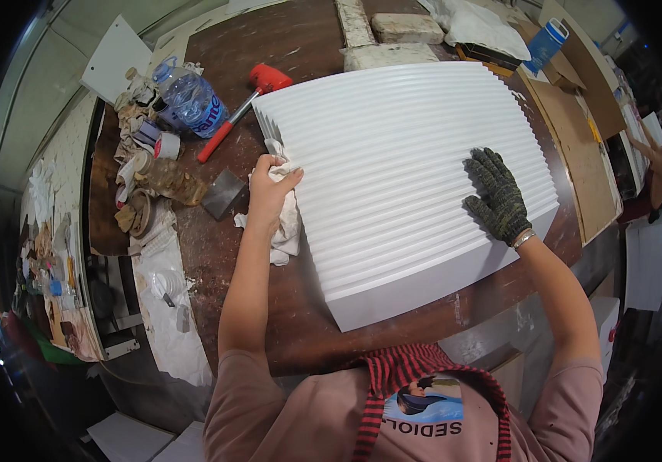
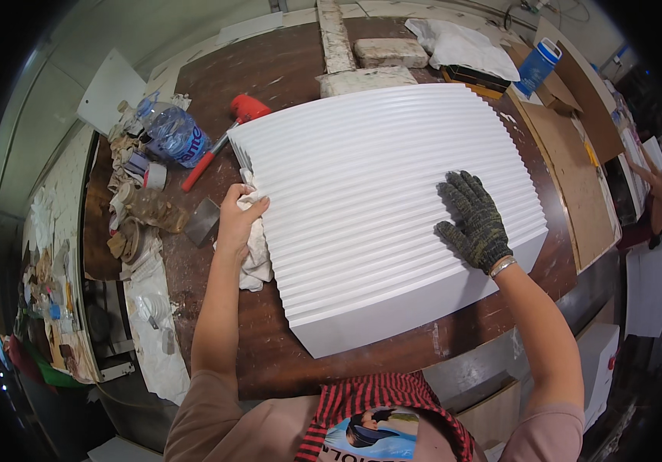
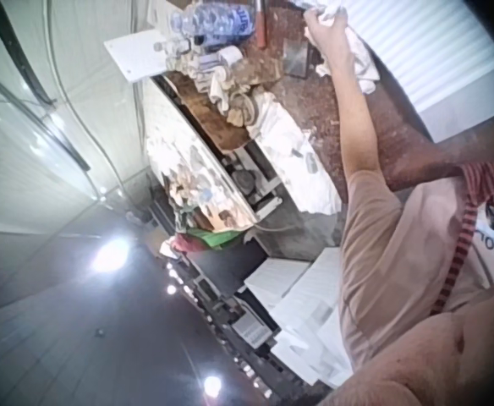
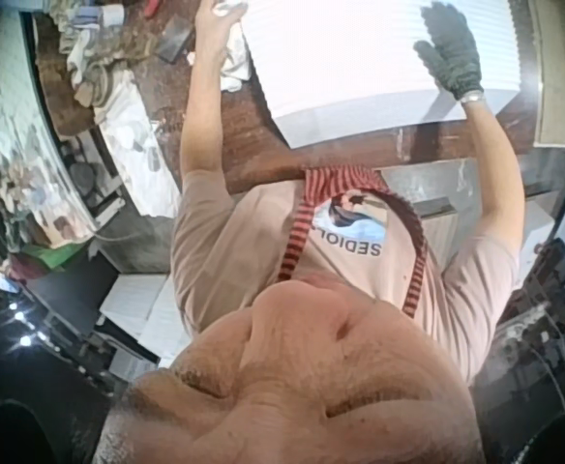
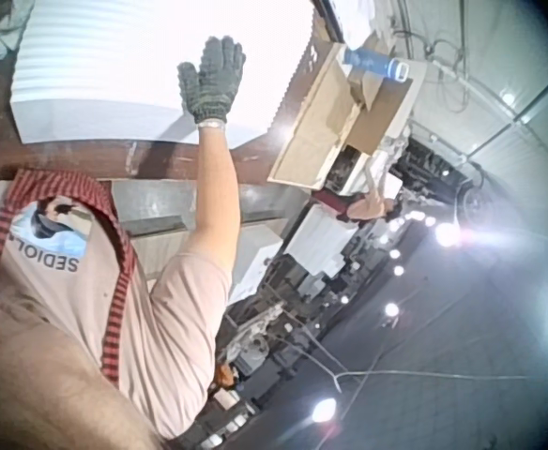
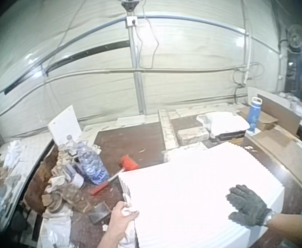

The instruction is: The person wipes a stack of white corrugated foam panels with a cloth and a small scraper on a workbench. They repeatedly flip and reposition the stack to clean different sides and edges, then place the cleaned stack back on the table.

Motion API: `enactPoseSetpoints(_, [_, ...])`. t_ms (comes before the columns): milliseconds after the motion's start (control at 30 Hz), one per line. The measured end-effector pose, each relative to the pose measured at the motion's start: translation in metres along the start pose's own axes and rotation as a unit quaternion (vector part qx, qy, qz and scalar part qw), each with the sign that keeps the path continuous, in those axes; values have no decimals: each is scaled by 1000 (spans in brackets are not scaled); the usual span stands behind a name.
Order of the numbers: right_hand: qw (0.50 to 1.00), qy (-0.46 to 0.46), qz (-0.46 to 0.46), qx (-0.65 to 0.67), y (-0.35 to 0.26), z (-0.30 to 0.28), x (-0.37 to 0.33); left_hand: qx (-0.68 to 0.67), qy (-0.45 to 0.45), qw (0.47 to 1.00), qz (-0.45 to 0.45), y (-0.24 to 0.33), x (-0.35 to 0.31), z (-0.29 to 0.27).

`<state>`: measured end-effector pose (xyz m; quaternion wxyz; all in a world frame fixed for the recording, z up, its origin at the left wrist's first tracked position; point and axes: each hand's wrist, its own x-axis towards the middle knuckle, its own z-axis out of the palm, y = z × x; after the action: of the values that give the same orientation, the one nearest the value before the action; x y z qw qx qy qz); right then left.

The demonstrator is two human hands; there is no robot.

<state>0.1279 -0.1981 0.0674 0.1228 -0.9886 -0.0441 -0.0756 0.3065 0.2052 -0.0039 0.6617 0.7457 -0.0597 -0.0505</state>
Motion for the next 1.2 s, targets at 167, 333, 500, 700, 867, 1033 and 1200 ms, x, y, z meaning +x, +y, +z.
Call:
enactPoseSetpoints(167, [997, 37, -59, -17, 4, 4, -3, -72, -31, 996, -45, -4, 3, -15])
enactPoseSetpoints(333, [999, 19, -37, -19, 9, 7, -6, -142, -47, 986, -74, 0, 0, -14])
enactPoseSetpoints(500, [999, 17, -31, -18, 10, 8, -4, -180, -52, 979, -80, -2, -1, -15])
enactPoseSetpoints(700, [999, 35, -40, -13, 10, 8, -8, -118, 10, 992, -46, -6, 1, -23])
enactPoseSetpoints(867, [998, 42, -43, -14, 6, 6, -6, 151, -52, 987, -16, 8, -11, -65])
enactPoseSetpoints(1033, [1000, 19, -7, 5, 2, 3, -2, 263, -58, 963, -16, -12, -18, -112])
enactPoseSetpoints(1200, [1000, 12, 0, 7, 1, 3, -3, 571, 78, 806, 135, -35, -1, -124])
